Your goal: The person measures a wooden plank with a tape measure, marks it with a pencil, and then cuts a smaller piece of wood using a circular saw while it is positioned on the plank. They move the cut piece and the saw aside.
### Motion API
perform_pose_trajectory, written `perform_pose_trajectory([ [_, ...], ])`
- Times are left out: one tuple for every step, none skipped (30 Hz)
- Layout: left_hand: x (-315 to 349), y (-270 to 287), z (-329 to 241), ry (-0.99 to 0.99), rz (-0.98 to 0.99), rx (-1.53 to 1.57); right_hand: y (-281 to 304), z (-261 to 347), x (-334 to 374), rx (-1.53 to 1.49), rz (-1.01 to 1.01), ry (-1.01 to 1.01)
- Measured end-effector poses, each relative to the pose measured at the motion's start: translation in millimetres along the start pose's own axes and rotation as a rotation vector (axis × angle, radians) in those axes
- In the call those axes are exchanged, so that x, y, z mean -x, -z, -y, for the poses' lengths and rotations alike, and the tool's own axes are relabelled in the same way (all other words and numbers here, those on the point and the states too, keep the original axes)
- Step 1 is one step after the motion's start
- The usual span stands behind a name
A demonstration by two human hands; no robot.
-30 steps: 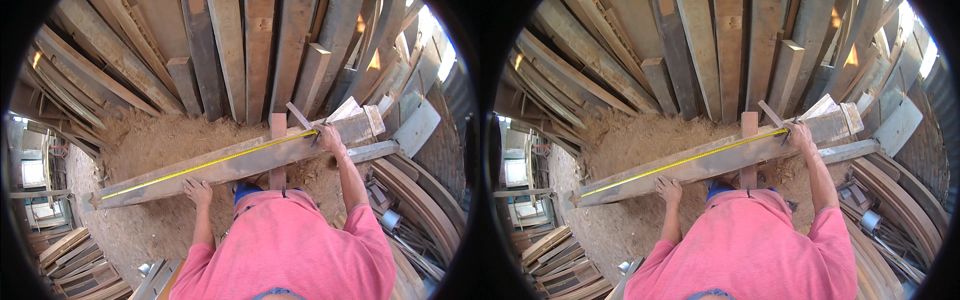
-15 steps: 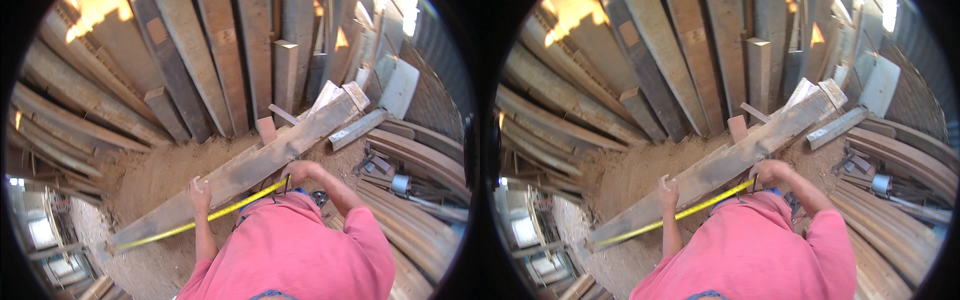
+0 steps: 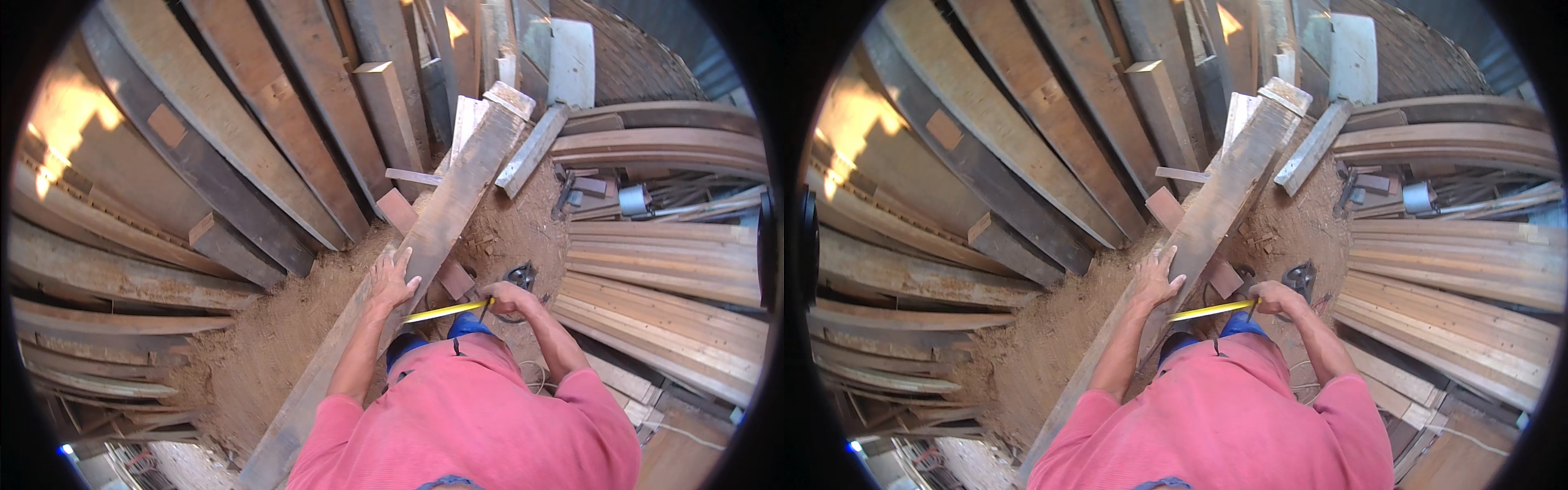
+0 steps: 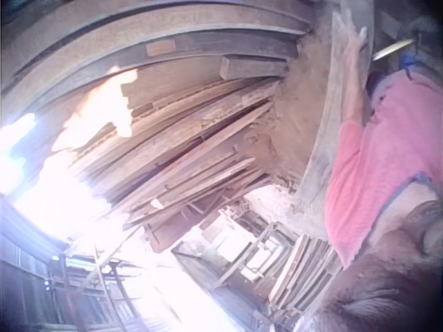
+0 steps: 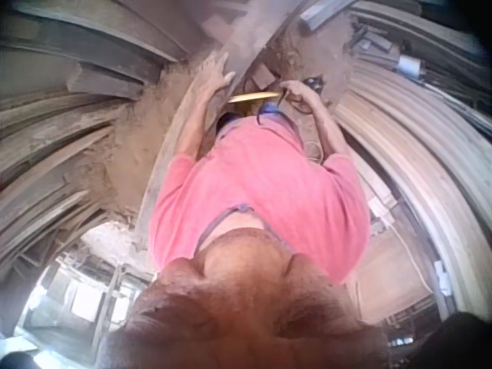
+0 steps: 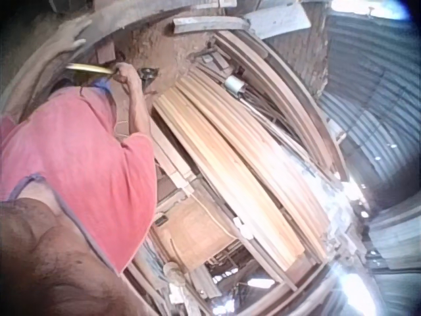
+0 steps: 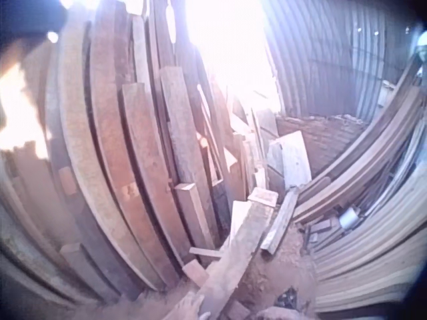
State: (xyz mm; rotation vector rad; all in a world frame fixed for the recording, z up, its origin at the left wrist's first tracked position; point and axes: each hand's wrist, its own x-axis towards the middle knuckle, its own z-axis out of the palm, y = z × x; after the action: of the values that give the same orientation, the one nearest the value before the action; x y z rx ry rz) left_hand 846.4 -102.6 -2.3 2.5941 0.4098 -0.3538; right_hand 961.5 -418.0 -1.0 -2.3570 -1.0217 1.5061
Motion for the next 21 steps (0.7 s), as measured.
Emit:
perform_pose_trajectory([
  [-5,-3,0,-0.015,-0.015,0.010,-5,-14,7,-0.036,-0.051,-0.006],
  [-8,-6,-3,-0.030,-0.026,0.021,-14,-29,14,-0.056,-0.054,-0.015],
  [-9,-8,-3,-0.040,-0.011,0.014,-24,-44,19,-0.048,-0.104,-0.104],
  [-12,-9,-1,-0.050,-0.007,0.077,-32,-54,22,-0.040,-0.152,-0.193],
  [-17,-5,-3,-0.061,-0.007,0.144,-35,-62,24,-0.053,-0.153,-0.202],
  [-17,-2,-5,-0.071,0.005,0.143,-38,-71,26,-0.143,-0.186,-0.224],
  [-17,-7,1,-0.073,0.011,0.146,-36,-79,29,-0.222,-0.216,-0.245],
  [-17,-15,5,-0.092,-0.076,0.137,-43,-93,17,-0.206,-0.280,-0.257],
  [-16,-27,6,-0.108,-0.161,0.130,-49,-109,7,-0.219,-0.280,-0.277],
  [-17,-32,1,-0.124,-0.143,0.125,-53,-126,-7,-0.221,-0.298,-0.324],
  [-19,-35,-3,-0.127,-0.220,0.068,-52,-137,-19,-0.222,-0.312,-0.366],
  [-22,-38,-6,-0.129,-0.297,0.012,-52,-148,-27,-0.240,-0.308,-0.375],
  [-24,-36,-10,-0.132,-0.301,-0.002,-43,-153,-37,-0.275,-0.329,-0.413],
  [-28,-34,-13,-0.076,-0.321,-0.006,-34,-159,-47,-0.309,-0.348,-0.449],
  [-32,-30,-17,-0.020,-0.344,-0.009,-23,-165,-56,-0.316,-0.356,-0.438],
  [-33,-27,-16,-0.009,-0.348,-0.021,-11,-166,-68,-0.318,-0.352,-0.447],
  [-34,-27,-17,-0.013,-0.344,-0.009,-4,-173,-75,-0.323,-0.350,-0.471],
  [-34,-26,-19,-0.018,-0.346,0.003,5,-178,-82,-0.325,-0.352,-0.467],
  [-30,-26,-20,-0.013,-0.351,-0.001,11,-182,-90,-0.312,-0.356,-0.477],
  [-30,-27,-20,0.007,-0.328,-0.012,21,-186,-99,-0.299,-0.369,-0.489],
  [-28,-26,-20,0.025,-0.308,-0.023,27,-189,-100,-0.310,-0.357,-0.486],
])
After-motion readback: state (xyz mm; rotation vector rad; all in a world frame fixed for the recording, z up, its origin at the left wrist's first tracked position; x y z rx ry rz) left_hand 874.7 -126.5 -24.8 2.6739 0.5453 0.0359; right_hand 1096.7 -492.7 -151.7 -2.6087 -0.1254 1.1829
